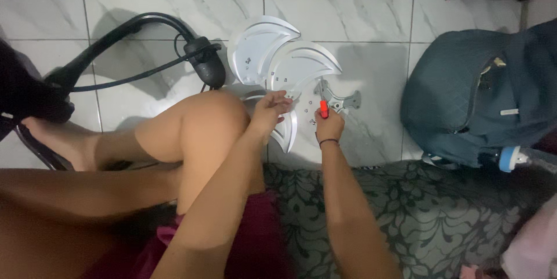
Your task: The person sits on the floor servicing a disassembled stand fan. They use a screwdriver to unscrew and adjust parts of the fan motor housing, handle small screws and fittings, and at times set the housing down to work on the fan blade components and hardware laid on the floor.
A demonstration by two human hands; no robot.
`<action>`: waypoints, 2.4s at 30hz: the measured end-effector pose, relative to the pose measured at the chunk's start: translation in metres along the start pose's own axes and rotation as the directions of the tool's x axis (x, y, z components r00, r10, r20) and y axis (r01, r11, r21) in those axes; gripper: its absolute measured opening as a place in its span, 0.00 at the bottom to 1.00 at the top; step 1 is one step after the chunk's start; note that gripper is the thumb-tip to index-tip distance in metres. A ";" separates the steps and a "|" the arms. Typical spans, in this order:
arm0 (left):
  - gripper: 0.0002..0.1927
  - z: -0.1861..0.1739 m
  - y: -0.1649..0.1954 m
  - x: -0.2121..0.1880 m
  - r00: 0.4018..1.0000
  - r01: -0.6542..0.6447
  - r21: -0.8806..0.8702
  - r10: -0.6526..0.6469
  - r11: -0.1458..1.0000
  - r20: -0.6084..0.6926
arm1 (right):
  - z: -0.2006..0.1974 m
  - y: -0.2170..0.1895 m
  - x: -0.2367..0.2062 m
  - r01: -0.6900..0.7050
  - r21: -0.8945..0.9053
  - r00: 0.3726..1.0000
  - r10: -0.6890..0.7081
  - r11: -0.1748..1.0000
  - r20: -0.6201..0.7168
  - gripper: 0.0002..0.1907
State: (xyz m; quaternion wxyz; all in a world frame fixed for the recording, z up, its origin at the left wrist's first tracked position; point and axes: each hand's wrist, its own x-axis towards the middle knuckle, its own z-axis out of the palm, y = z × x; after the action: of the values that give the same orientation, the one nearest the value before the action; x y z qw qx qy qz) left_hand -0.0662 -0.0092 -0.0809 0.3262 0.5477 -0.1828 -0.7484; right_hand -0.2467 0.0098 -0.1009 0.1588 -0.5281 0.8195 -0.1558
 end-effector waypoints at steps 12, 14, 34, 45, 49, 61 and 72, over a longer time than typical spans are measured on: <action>0.26 0.002 -0.003 0.000 1.000 0.016 -0.028 -0.015 0.999 0.009 | -0.003 0.008 0.011 -0.249 0.413 0.959 0.164 0.876 0.230 0.05; 0.27 0.002 -0.003 0.001 1.000 0.008 -0.023 -0.008 1.000 0.014 | -0.007 0.009 0.016 -0.310 0.454 0.944 0.212 0.835 0.254 0.03; 0.27 -0.002 0.000 0.002 1.000 0.005 -0.023 -0.004 1.000 0.020 | -0.022 0.014 0.028 -0.233 0.446 0.964 0.146 0.864 0.221 0.07; 0.29 -0.001 0.001 0.004 0.999 0.000 -0.014 0.000 1.000 0.032 | -0.006 0.002 0.019 0.101 0.256 0.972 -0.150 0.962 0.181 0.10; 0.28 0.000 0.002 0.004 1.000 0.003 -0.008 -0.003 1.000 0.021 | -0.013 0.007 0.024 -0.028 0.240 0.955 -0.045 0.970 0.294 0.09; 0.28 0.001 0.001 0.008 1.000 -0.003 -0.023 0.003 1.000 0.026 | -0.014 0.014 0.016 0.338 0.111 0.865 -0.355 0.935 0.354 0.10; 0.28 0.008 0.004 0.009 1.000 -0.015 -0.056 0.016 0.998 0.012 | -0.016 0.011 0.016 0.360 0.029 0.861 -0.344 0.933 0.375 0.12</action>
State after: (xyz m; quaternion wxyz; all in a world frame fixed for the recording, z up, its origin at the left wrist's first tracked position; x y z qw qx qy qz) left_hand -0.0738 -0.0194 -0.0822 0.3461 0.5323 -0.1680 -0.7541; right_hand -0.2681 0.0012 -0.0928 0.2696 -0.6918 0.6670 -0.0613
